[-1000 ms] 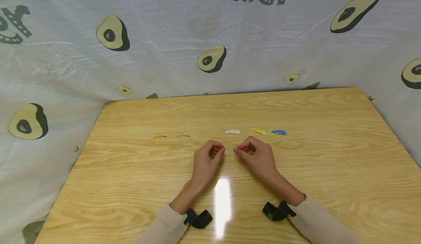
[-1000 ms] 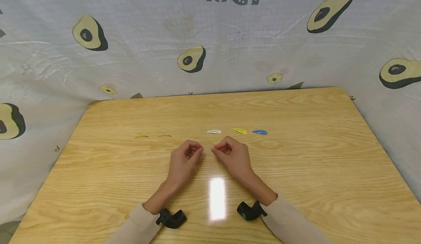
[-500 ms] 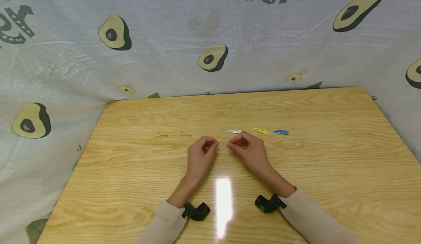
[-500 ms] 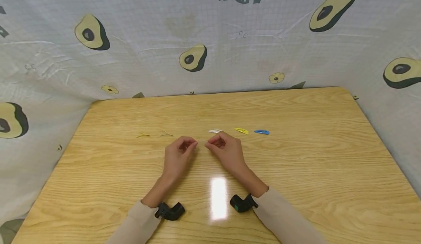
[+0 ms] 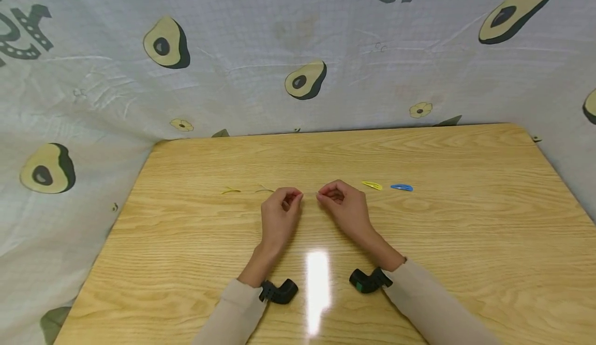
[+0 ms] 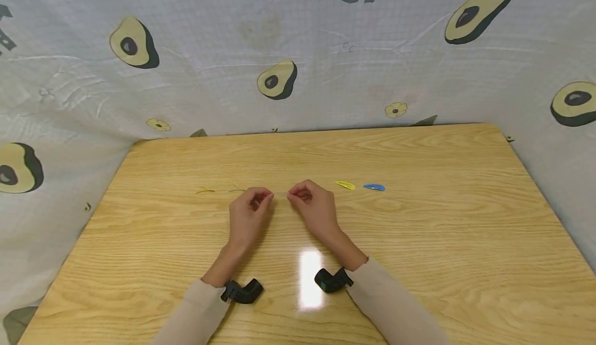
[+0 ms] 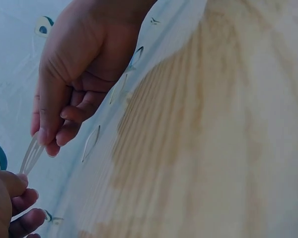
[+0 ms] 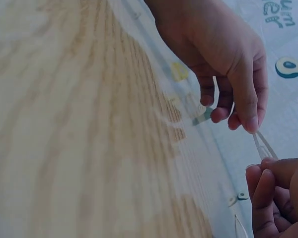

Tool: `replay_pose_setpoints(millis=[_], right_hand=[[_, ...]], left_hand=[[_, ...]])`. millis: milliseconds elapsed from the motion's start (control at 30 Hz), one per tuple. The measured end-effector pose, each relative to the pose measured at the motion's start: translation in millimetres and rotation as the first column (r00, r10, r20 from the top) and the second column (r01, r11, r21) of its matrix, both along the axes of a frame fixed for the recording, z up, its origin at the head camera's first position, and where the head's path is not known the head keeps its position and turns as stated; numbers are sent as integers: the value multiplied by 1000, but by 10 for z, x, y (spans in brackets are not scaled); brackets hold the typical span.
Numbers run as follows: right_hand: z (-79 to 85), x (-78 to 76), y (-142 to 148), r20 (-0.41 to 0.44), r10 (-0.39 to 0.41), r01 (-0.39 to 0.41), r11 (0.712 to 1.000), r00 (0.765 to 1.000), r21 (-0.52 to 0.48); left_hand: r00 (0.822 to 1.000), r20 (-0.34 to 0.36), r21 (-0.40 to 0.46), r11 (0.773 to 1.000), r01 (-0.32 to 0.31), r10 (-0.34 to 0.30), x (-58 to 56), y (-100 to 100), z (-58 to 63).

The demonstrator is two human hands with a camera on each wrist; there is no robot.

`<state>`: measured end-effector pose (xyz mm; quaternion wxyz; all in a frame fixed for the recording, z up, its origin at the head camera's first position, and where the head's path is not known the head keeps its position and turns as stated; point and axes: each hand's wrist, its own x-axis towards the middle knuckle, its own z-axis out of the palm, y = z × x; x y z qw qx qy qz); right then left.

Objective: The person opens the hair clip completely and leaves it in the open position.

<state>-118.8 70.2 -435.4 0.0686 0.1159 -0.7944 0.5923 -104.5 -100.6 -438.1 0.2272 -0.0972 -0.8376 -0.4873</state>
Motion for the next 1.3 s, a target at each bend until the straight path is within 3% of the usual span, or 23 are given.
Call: replay_pose_setpoints(millis=[400, 667, 900, 1300], right_hand=[[-53, -93, -168, 5, -81, 81, 996, 997, -45], [-89, -143, -256, -48, -126, 126, 992, 991, 5], [-111, -189, -314, -35, -145, 147, 986, 989, 76], [-103, -222, -337, -14, -143, 143, 982, 990, 119]], left_hand=[[992, -54, -104, 987, -118, 113, -77, -37, -32], [989, -45, -116, 982, -147, 143, -129, -57, -74], [983, -74, -163, 970, -181, 170, -189, -83, -89], [982, -44, -229, 955, -191, 186, -259, -127, -102]])
